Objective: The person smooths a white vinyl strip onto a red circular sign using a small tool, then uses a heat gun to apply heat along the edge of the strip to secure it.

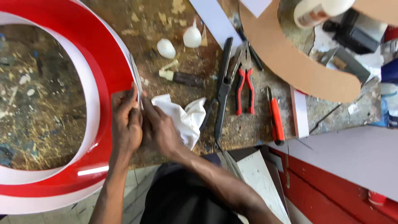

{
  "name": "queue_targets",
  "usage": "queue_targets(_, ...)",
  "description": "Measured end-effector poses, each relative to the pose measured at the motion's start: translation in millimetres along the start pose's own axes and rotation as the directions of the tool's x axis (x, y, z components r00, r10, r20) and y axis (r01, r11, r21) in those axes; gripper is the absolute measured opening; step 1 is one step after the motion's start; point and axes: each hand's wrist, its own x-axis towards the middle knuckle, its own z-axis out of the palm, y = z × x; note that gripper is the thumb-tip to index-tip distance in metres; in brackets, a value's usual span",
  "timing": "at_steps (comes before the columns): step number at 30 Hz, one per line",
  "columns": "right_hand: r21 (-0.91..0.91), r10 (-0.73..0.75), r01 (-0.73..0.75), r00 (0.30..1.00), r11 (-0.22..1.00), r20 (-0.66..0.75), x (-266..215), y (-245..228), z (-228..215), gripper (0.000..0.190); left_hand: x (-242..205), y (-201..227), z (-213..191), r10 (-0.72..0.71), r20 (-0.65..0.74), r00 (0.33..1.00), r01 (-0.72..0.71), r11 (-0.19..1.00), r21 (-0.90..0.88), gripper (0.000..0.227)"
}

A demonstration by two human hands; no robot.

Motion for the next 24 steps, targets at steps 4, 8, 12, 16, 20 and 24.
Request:
queue_targets(4, -0.019, 0.004, -0.004, 1.0, 1.0, 0.017, 8, 17, 16, 0.079, -2, 20, 2, 0.013, -0.02, 1.0, -0.013, 1.0, 0.007, 0.051)
queue_targets(8, -0.124, -0.052, 0.042, 0.996, 0.991, -0.079, 3, 14, 17, 0.073, 2, 21, 4, -0.003, -0.043, 0.999, 0.003, 1.0, -0.004, 0.05)
queue_targets(12, -0.102, -0.08, 0.076, 0.996, 0.992, -0.033, 21, 28, 19, 0.089, -2, 1, 3, -0.021, -0.019, 1.0, 0.021, 0.999, 0.048, 0.049)
queue_targets(16, -0.092, -0.046, 0.048, 0.999, 0.995, 0.022, 12, 18, 10, 0.084, 10, 4, 3, -0.045, -0.038, 0.998, 0.046, 0.999, 0.027, 0.048)
queue_targets(20, -0.138, -0.015, 0.017, 1.0, 0.99, 0.015, 8, 27, 22, 0.087, -10, -2, 4, -0.089, -0.013, 0.996, 0.089, 0.996, -0.012, 0.048)
queue_targets(24, -0.151, -0.058, 0.058, 0.998, 0.987, 0.007, -7, 32, 20, 0.082, 0, 15, 5, -0.087, -0.035, 0.996, 0.086, 0.996, -0.029, 0.05)
